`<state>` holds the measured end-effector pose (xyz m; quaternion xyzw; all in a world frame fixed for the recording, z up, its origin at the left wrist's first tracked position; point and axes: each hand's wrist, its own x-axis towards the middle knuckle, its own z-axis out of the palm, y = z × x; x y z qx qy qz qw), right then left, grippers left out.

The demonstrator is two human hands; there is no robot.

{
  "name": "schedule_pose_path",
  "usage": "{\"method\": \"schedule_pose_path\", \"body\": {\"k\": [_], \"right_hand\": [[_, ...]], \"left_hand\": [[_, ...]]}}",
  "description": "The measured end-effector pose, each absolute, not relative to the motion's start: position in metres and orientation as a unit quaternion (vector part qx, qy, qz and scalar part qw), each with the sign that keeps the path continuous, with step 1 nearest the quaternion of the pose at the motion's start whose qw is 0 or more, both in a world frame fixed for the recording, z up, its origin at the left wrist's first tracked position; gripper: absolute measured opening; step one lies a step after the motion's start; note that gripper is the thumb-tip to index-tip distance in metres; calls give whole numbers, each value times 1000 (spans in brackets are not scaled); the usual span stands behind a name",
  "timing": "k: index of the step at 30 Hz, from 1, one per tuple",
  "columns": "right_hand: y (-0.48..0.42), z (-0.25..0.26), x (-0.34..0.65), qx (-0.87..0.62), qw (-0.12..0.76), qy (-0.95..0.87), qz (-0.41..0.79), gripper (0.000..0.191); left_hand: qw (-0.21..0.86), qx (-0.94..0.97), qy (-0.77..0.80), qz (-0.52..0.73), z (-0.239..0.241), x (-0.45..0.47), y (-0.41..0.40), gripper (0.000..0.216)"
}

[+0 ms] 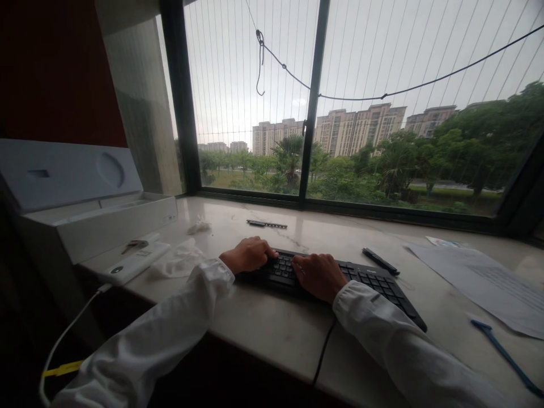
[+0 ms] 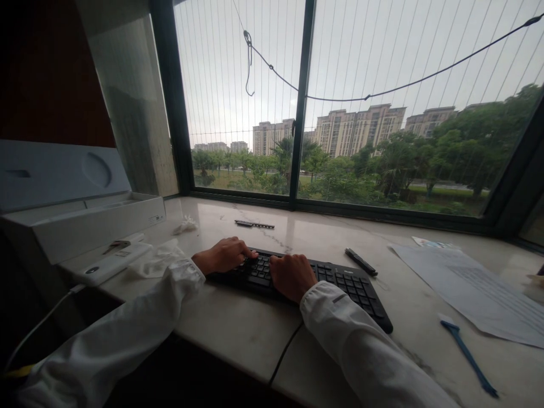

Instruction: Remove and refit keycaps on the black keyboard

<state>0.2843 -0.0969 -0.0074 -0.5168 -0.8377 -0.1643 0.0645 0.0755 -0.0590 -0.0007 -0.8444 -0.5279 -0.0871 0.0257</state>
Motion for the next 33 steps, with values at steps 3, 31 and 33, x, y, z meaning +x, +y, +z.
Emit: {"method": "schedule_pose_path", "body": {"k": [3,31,33], "right_hand": [[-97,-7,285,-516,70,-838,-165,38],[-73,-1,315,-552,105,-813,-150,34],[-72,-3,314,-548,109,-816,-147,34]], "left_hand": [[12,-846,-527,-81,1,73,-58,37],[154,-744,-646,-74,11,35,42,38],[157,-756,-632,-63,11,44,56,34]]}}
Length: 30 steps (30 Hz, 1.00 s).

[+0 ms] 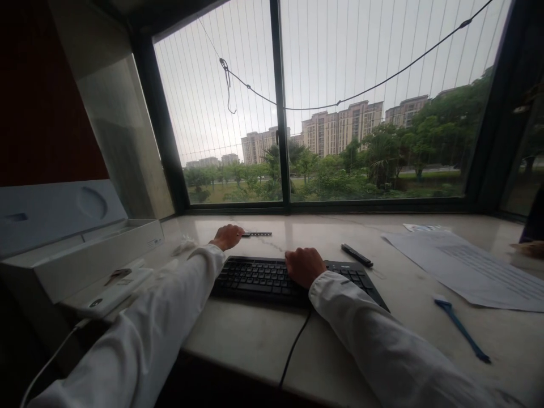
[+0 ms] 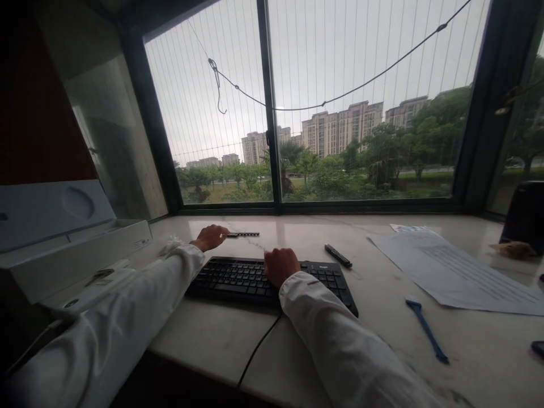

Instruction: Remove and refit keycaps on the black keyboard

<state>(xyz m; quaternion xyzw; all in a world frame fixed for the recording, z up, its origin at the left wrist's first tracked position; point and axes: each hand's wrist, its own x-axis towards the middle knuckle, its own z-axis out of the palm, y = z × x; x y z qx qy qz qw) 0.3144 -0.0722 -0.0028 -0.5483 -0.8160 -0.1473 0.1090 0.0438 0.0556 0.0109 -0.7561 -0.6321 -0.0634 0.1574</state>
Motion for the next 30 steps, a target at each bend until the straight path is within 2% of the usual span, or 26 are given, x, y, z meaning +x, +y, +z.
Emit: {"method": "schedule_pose_path", "body": {"k": [13,22,30], "right_hand": [[-72,-5,314,-528,134,-827,-136,29],[-71,-6,313,-524,139,-830,-130,30],[-75,-3,311,-525,129,-831,-130,28]], "left_hand": [[198,-795,-573,-14,-14,63,116,24],[216,-806,-551,-5,-21,64,124,28],[214,-798,-564,-8,-15,63,121,23]]}}
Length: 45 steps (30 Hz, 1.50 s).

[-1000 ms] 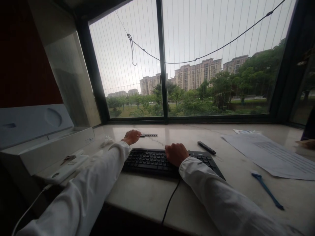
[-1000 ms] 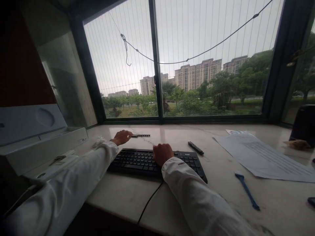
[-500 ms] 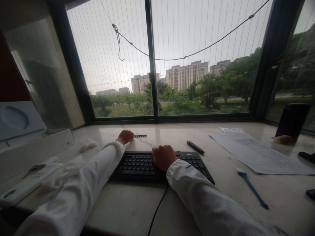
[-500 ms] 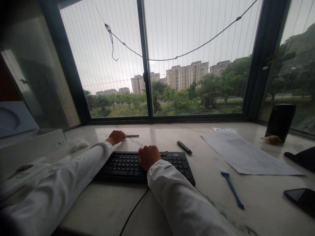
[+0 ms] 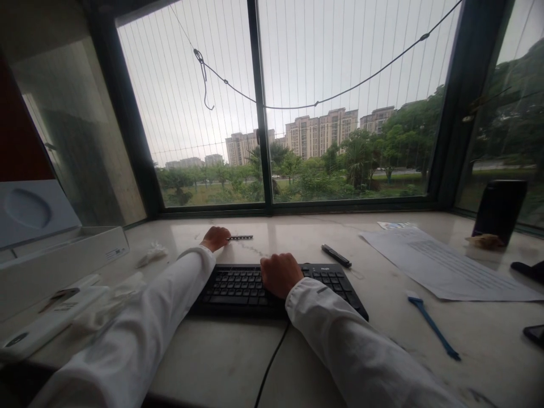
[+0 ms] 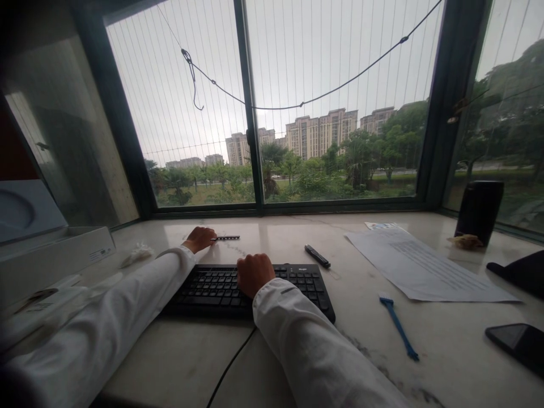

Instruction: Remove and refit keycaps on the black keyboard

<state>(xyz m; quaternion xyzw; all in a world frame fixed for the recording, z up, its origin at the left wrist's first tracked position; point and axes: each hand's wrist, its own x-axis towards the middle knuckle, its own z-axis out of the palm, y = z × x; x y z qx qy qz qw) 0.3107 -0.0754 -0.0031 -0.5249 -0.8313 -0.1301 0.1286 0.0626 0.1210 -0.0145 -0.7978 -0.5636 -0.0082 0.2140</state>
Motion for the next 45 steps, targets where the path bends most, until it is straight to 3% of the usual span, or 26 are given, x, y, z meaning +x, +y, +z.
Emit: {"method": "schedule_pose_path", "body": {"k": [17,23,28,38,45], "right_hand": [[-74,-5,312,-531,121,-828,-130,34],[-74,-6,310,-541,117,-820,-145,36],[-74,-5,307,-565,131,-798,-163,40],[-75,-10,298,-568,159,-783,-195,47],[-75,-12,298,-579,156,-776,-195,52]], "left_hand": [[181,-788,-571,-140,14,70,71,25],[106,-746,-578,-314,30,83,32,23],[41,-786,-448,-424,17,107,2,19],[-75,-823,-374,-421,-8,118,-20,23],[-83,-847,-322,-415,-3,115,-23,23]]}}
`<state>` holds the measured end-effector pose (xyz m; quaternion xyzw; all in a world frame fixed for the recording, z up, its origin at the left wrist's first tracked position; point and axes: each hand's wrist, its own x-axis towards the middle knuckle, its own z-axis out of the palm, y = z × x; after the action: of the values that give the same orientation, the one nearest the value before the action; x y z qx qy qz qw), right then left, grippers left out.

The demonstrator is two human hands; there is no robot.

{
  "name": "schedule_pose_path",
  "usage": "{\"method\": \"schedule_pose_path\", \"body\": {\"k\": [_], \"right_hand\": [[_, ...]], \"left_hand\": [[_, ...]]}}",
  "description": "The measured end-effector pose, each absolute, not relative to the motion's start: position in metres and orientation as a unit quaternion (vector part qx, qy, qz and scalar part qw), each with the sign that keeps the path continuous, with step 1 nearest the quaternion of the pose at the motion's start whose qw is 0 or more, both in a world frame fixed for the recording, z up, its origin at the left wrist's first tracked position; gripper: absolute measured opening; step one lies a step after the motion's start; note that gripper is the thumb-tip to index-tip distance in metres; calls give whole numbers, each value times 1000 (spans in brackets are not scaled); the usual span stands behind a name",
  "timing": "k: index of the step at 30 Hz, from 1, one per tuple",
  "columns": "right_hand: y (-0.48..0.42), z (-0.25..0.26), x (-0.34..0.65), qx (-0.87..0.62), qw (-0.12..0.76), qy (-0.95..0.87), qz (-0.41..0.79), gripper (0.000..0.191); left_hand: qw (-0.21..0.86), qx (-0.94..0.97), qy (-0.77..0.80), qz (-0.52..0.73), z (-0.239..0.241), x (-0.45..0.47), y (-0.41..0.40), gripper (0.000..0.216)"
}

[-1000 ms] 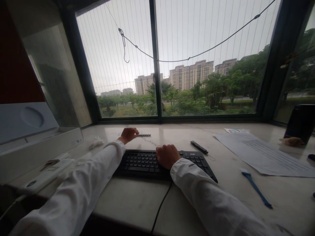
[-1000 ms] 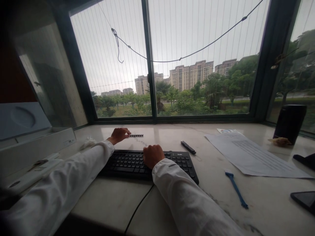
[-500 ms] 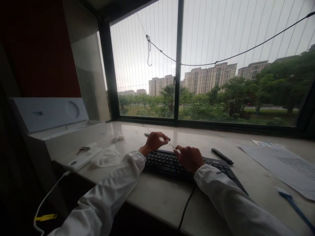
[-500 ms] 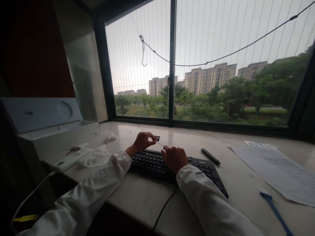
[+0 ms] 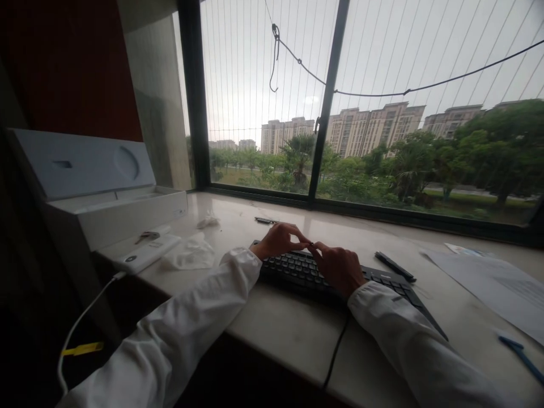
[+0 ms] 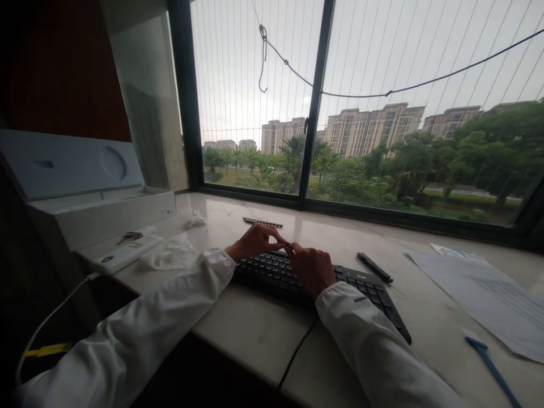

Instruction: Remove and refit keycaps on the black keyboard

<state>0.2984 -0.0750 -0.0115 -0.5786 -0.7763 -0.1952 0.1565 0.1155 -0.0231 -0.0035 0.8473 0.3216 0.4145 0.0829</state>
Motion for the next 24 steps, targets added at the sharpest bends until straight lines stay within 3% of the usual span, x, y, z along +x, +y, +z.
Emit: {"method": "schedule_pose_path", "body": {"k": [19,24], "right_hand": [[-70,-16,303,-584,158,-775,-185,48],[-72,-15,303,-577,142,-781,-190,46]], "left_hand": [[32,880,249,403,-4,115,-27,23],[11,863,274,424,-6,114,-26,34]]}}
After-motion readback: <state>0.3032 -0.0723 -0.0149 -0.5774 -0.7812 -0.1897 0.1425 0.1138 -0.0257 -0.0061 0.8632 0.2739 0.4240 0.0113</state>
